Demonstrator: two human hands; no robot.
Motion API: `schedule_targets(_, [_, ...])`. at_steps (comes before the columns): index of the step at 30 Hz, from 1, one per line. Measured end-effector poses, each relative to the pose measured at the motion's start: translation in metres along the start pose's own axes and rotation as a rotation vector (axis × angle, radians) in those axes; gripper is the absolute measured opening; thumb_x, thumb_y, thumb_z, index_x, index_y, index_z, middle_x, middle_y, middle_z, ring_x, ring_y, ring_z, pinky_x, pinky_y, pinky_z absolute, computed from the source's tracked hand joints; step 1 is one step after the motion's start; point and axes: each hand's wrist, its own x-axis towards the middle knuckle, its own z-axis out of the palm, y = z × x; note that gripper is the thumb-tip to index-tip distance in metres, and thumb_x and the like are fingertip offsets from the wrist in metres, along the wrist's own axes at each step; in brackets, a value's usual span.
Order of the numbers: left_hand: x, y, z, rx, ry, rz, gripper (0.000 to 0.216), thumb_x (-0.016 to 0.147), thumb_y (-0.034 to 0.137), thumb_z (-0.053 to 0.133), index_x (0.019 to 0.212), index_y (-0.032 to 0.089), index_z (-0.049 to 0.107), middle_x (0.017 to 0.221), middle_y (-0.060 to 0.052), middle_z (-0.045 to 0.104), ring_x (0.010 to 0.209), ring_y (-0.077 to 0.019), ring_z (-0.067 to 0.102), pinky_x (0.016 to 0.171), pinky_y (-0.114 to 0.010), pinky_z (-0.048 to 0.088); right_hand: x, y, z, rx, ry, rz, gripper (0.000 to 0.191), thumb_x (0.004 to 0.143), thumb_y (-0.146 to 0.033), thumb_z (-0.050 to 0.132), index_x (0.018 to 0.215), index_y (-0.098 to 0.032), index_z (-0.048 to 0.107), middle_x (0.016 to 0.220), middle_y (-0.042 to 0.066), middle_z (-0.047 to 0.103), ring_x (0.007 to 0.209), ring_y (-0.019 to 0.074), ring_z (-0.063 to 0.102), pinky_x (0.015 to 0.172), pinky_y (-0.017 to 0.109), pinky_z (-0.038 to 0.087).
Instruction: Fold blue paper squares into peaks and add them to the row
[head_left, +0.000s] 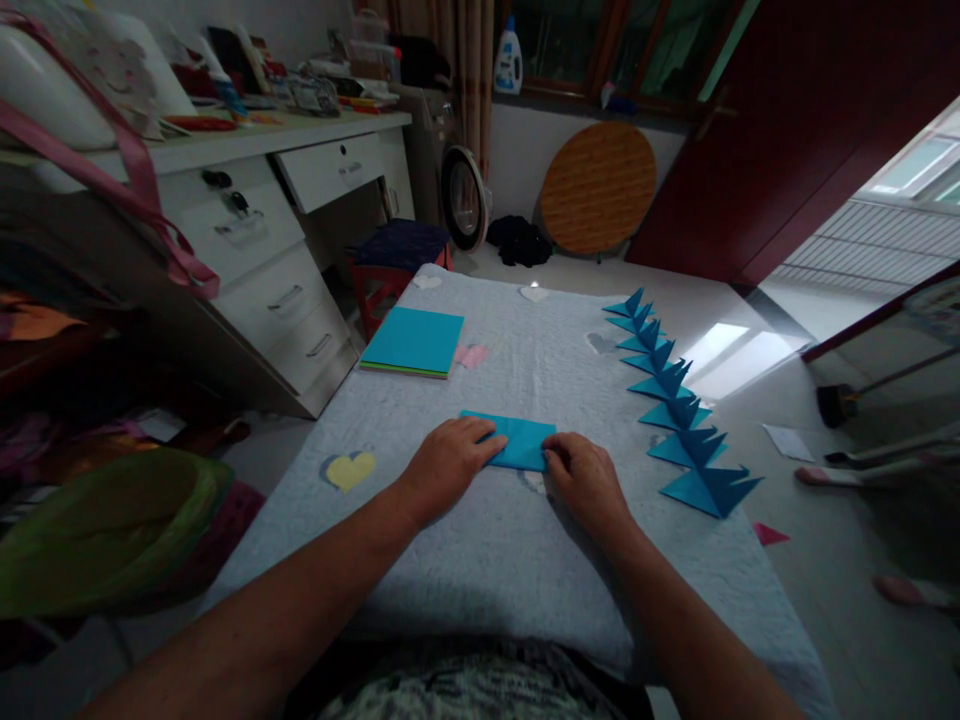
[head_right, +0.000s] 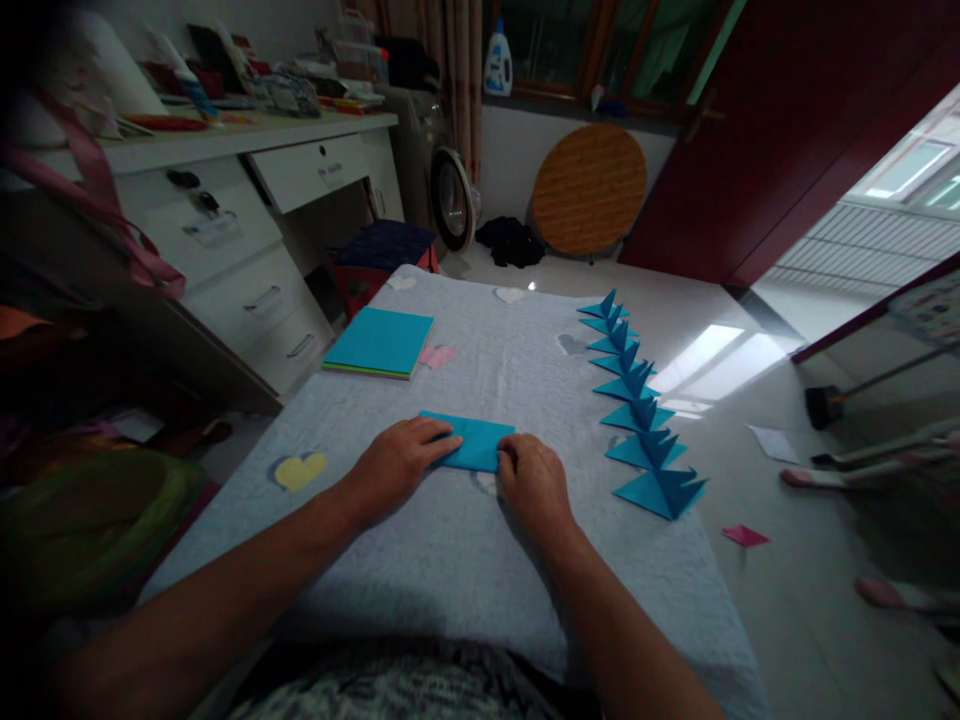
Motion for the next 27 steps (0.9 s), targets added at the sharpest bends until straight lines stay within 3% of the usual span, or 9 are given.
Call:
schedule_targets(4, [-0.001,0.002,-0.003,-0.044,-0.040,0.045,0.028,0.093,0.016,0.059,0.120,0.022,0.065,0.117,-0.008,0.067,0.104,-0.0241,0.061,0.088,-0.039,0.051,-0.001,0.002,0.000,0.003,-0.011,-0.005,0.020,0.088,-0.018,0.053,0.093,-0.017,0.072,0.091,0.007,0.072,0.086,0.0206,0.066,0.081,0.031,0.045])
schedule_targets(10, [-0.002,0.008,-0.008,-0.001,-0.063,0.047,0.031,0.093,0.032,0.063,0.122,0.023,0.064,0.122,-0.009,0.064,0.108,-0.0277,0.057,0.088,-0.043,0.049,-0.001,0.005,0.000,0.021,-0.014,-0.036,0.021,0.089,-0.017,0.053,0.095,-0.019,0.073,0.091,0.007,0.072,0.087,0.0195,0.066,0.082,0.031,0.046])
schedule_targets(27, [-0.001,0.010,-0.002,0.043,-0.034,0.047,0.023,0.094,0.026,0.062,0.116,0.021,0.065,0.117,-0.009,0.065,0.102,-0.0257,0.057,0.084,-0.040,0.050,0.000,0.005,0.002,0.057,0.003,-0.005,0.022,0.088,-0.015,0.055,0.098,-0.019,0.074,0.094,0.006,0.073,0.089,0.0193,0.066,0.085,0.031,0.046])
